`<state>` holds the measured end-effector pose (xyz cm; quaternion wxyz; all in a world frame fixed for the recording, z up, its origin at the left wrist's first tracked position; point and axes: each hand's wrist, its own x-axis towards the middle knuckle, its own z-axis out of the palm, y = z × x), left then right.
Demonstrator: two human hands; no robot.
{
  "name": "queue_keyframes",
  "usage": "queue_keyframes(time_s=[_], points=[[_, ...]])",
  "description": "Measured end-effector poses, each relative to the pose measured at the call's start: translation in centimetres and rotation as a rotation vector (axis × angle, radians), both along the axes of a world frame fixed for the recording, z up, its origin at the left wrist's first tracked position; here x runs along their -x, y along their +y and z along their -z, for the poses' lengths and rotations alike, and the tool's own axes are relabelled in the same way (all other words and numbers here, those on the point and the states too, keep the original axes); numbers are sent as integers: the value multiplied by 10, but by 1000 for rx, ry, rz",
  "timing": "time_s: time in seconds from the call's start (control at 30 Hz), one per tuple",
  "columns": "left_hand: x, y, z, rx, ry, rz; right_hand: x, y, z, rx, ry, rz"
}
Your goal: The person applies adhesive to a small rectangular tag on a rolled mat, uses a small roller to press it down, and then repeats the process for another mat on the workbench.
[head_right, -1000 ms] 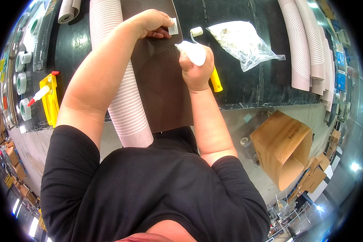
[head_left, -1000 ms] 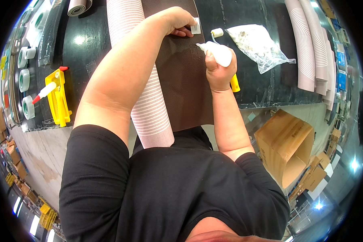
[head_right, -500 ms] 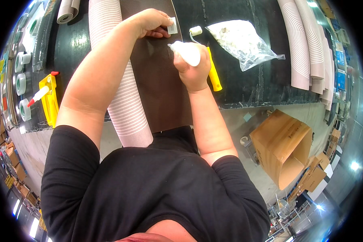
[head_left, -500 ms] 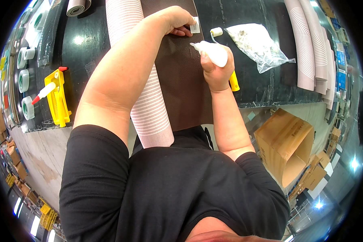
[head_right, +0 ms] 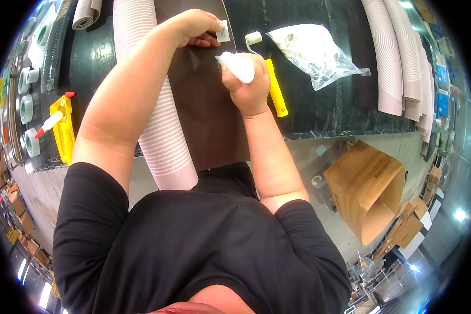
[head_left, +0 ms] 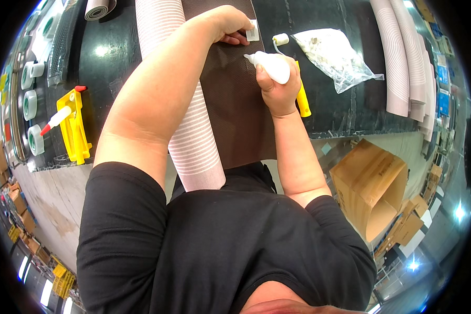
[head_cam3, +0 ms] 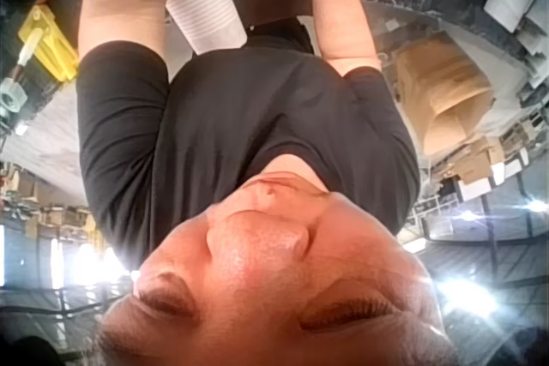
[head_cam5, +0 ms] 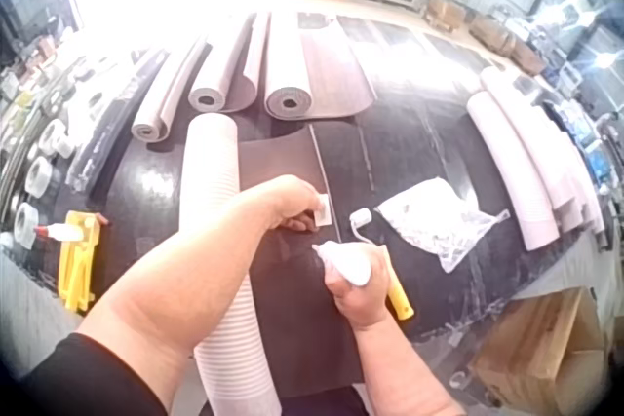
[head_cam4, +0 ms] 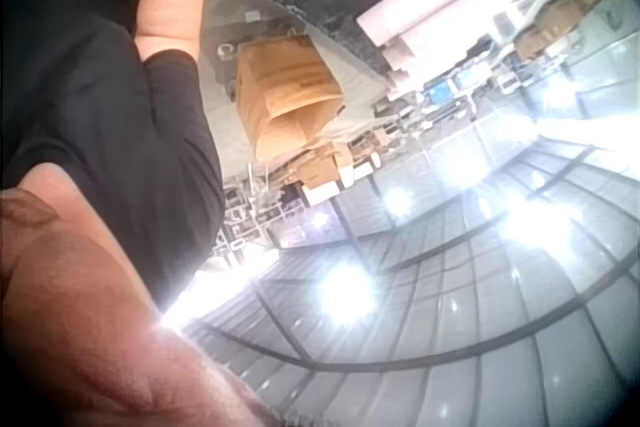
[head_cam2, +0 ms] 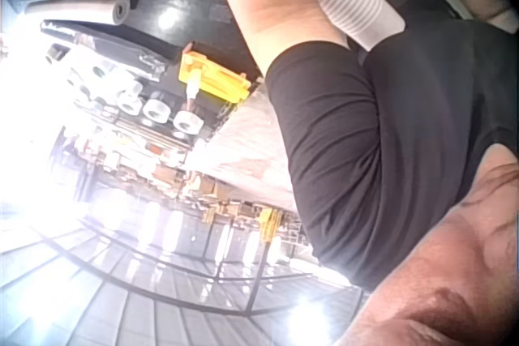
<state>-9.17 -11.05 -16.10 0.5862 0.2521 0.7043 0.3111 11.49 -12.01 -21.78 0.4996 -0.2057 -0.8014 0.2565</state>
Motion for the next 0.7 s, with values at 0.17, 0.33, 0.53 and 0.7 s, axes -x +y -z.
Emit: queue_keyframes(time_s=[0.17,0.33,0.53,0.7], points=[[2,1,5,3,-15,-4,-8,-3,-3,200,41,2],[-2,2,-5,19,-5,-25,-25,3,-46,1035,794,-209],[0,1,2,3,-45,4,-123,19,-58,1333,828,-364],[3,-3,3,-18,-79,9,-181,20,-49,1400,911,-271]])
